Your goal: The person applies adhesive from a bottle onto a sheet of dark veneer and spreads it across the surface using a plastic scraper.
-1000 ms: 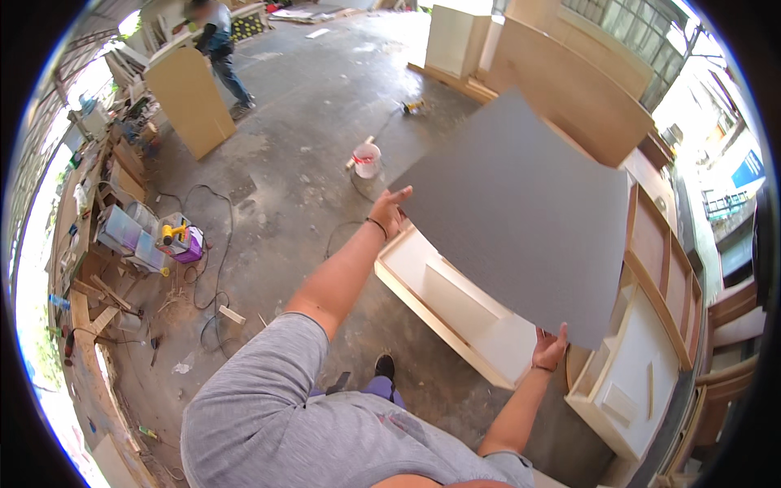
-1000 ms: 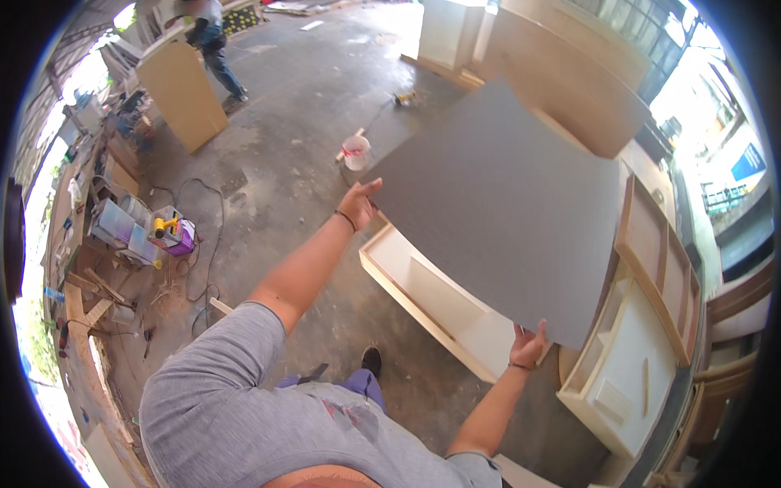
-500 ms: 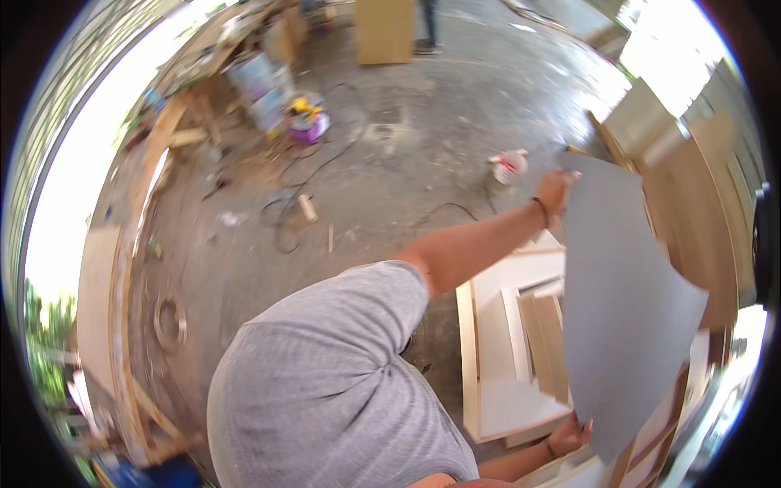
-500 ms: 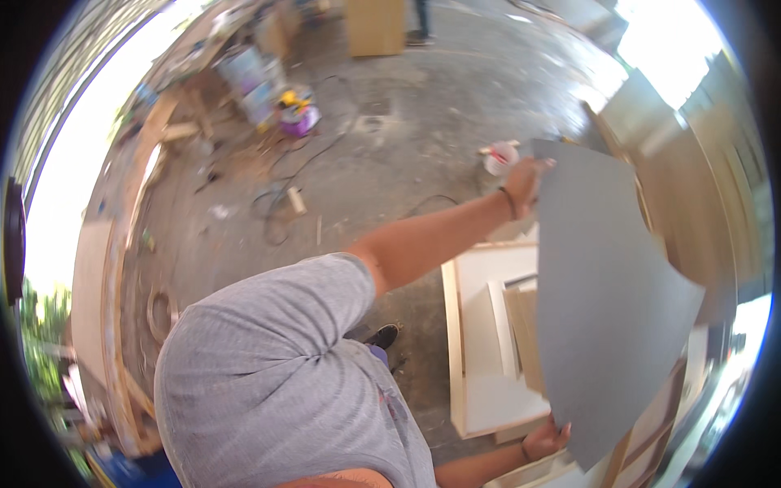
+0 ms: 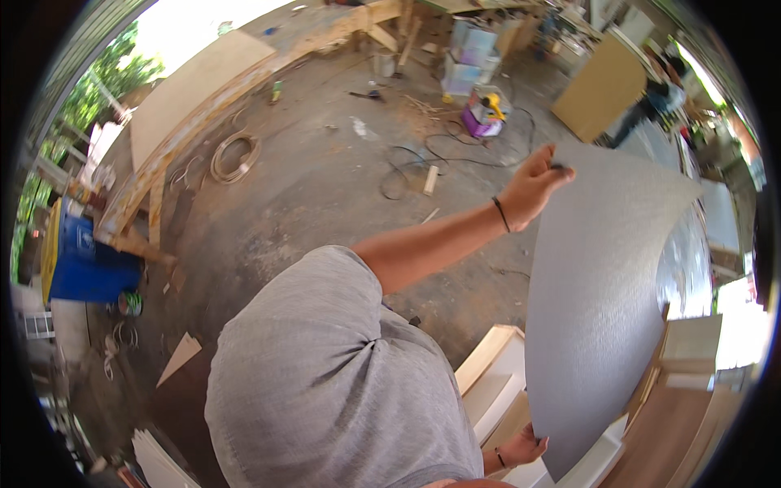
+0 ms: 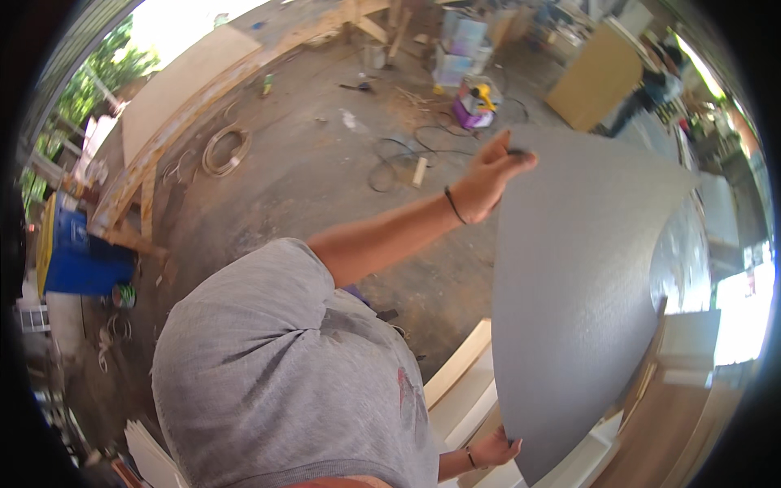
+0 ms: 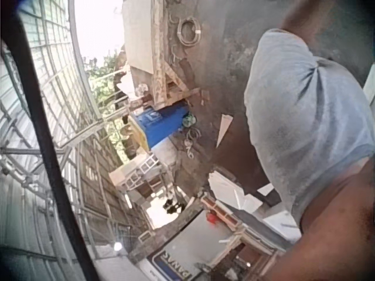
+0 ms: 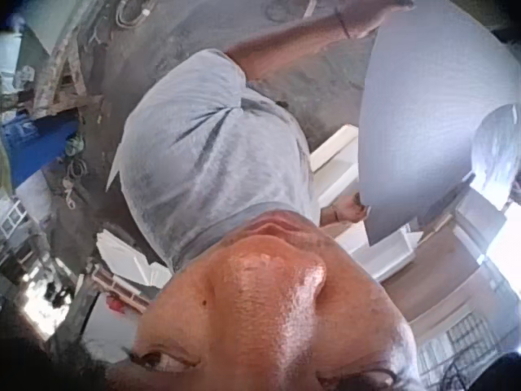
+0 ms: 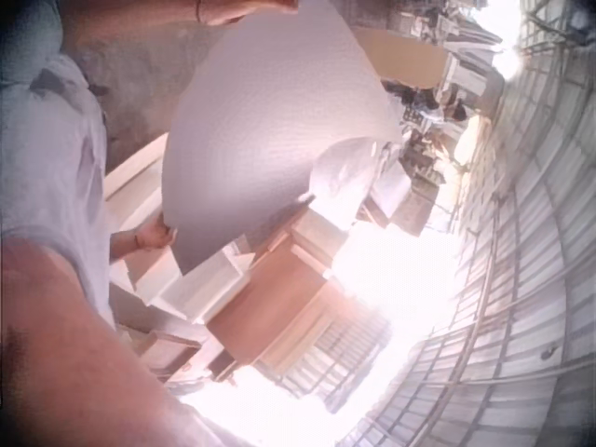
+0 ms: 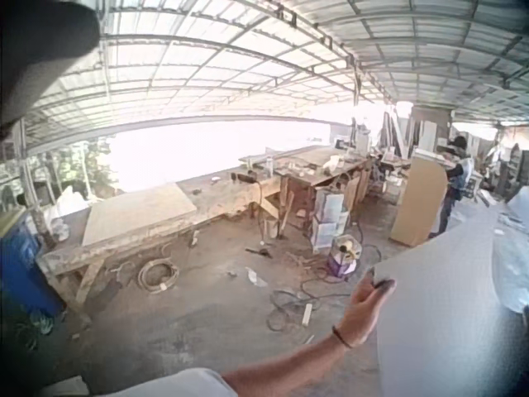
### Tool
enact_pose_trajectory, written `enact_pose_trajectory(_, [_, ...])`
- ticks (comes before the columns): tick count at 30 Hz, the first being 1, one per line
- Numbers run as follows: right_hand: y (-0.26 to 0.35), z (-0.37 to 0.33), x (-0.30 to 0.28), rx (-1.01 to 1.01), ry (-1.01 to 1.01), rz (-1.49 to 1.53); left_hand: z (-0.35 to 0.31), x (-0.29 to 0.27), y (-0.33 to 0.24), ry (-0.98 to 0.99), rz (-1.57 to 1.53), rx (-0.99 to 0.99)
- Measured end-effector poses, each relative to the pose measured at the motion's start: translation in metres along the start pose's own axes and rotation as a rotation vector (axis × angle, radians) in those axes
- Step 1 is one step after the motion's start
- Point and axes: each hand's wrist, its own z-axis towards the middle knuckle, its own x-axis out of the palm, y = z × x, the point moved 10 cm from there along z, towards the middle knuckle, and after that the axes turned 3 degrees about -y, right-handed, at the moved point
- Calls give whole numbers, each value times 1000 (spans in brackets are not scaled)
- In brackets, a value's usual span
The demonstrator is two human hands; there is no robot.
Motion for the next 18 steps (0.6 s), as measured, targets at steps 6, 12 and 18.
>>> enact_pose_trajectory(6, [-146, 27, 131, 191, 208, -24, -23, -137, -193, -211, 93, 432])
enact_pose_trajectory(12, [-290, 7, 247, 407, 318, -13, -109, -285, -358, -574, 190, 627])
enact_pose_trajectory(18, [-423, -33, 369, 657, 584, 15, -214, -392, -477, -926, 337, 843])
